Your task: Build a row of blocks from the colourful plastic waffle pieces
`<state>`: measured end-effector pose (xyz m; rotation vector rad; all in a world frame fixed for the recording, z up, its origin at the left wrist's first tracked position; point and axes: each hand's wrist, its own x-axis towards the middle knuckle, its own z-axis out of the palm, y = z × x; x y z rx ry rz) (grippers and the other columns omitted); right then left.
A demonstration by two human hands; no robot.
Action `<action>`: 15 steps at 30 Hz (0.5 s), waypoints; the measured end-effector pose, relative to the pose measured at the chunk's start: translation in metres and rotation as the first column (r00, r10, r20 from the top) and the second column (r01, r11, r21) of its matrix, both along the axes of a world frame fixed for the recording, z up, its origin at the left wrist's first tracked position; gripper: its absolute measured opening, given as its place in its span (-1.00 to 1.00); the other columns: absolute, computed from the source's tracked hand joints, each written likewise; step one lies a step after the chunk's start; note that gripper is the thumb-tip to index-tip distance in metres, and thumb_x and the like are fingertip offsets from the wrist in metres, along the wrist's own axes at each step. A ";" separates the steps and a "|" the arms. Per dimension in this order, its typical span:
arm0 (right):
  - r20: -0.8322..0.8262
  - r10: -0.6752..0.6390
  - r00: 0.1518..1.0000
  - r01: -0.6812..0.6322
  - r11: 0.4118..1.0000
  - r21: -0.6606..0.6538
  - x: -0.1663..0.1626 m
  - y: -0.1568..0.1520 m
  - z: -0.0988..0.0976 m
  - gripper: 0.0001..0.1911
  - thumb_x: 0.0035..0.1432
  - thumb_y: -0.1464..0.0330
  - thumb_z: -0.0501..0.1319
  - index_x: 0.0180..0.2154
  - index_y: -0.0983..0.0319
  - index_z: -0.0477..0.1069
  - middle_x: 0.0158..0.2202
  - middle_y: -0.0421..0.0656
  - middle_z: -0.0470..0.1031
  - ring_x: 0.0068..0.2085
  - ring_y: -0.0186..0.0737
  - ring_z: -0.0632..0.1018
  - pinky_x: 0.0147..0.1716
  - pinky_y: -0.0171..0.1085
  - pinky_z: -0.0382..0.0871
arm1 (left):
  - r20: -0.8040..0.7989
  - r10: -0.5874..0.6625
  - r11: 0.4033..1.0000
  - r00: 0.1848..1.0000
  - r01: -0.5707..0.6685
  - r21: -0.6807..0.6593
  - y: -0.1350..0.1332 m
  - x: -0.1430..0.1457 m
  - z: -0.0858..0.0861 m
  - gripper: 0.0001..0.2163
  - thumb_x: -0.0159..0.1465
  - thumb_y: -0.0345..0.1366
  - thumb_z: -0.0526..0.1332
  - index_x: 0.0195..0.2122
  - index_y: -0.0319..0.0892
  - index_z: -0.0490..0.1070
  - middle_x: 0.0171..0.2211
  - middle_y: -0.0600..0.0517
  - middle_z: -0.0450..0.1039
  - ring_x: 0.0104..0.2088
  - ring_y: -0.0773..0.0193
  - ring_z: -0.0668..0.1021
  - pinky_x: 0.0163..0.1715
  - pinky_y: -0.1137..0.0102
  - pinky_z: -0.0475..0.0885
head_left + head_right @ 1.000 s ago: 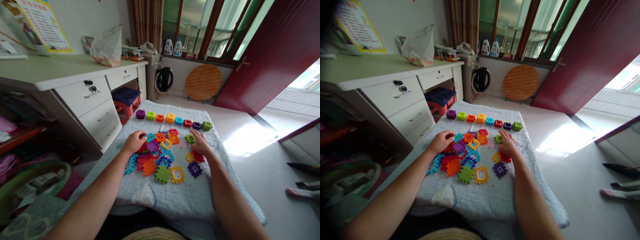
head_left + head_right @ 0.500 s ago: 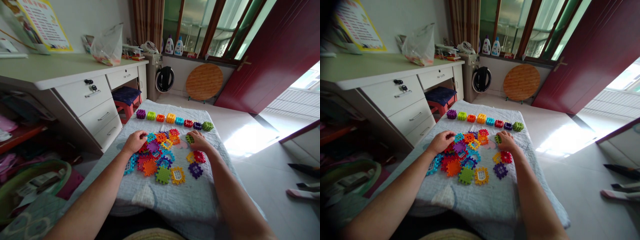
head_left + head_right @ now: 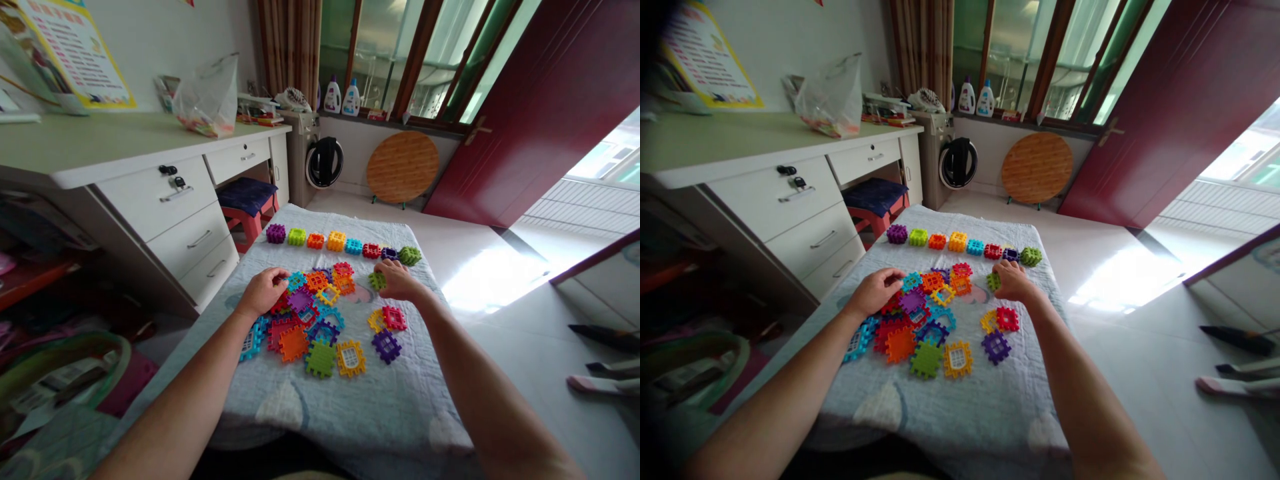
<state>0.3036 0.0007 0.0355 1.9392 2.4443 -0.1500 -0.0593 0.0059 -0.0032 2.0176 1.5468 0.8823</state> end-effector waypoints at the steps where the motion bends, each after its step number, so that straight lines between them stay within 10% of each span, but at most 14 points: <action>1: -0.017 -0.017 1.000 0.018 0.999 0.040 0.007 0.001 0.003 -0.44 -0.18 0.33 0.27 -0.03 0.19 0.36 -0.01 -0.02 0.34 -0.03 0.06 0.33 -0.06 -0.06 0.19 | -0.005 -0.002 1.000 1.000 0.002 0.001 0.000 0.000 0.000 -0.75 0.12 -0.21 0.12 -0.25 -0.17 0.48 -0.24 -0.02 0.57 -0.27 0.19 0.57 -0.13 0.32 0.46; 8: -0.129 -0.261 0.957 0.289 0.908 0.304 0.091 0.030 0.030 -0.42 -0.15 0.28 0.25 0.01 0.19 0.37 -0.01 0.00 0.33 -0.04 0.09 0.32 -0.10 -0.08 0.23 | -0.025 -0.012 1.000 1.000 0.012 -0.003 0.000 0.000 0.001 -0.75 0.13 -0.18 0.12 -0.24 -0.14 0.48 -0.22 -0.01 0.56 -0.27 0.20 0.56 -0.12 0.32 0.45; 15: -0.018 -0.326 0.945 0.324 0.929 0.181 0.126 0.063 0.033 -0.44 -0.15 0.27 0.28 -0.02 0.17 0.41 -0.05 -0.02 0.37 -0.05 0.07 0.32 -0.12 -0.10 0.24 | -0.004 -0.012 1.000 1.000 0.012 -0.017 0.000 0.000 0.003 -0.74 0.13 -0.14 0.13 -0.24 -0.13 0.48 -0.22 0.01 0.56 -0.26 0.19 0.56 -0.13 0.34 0.45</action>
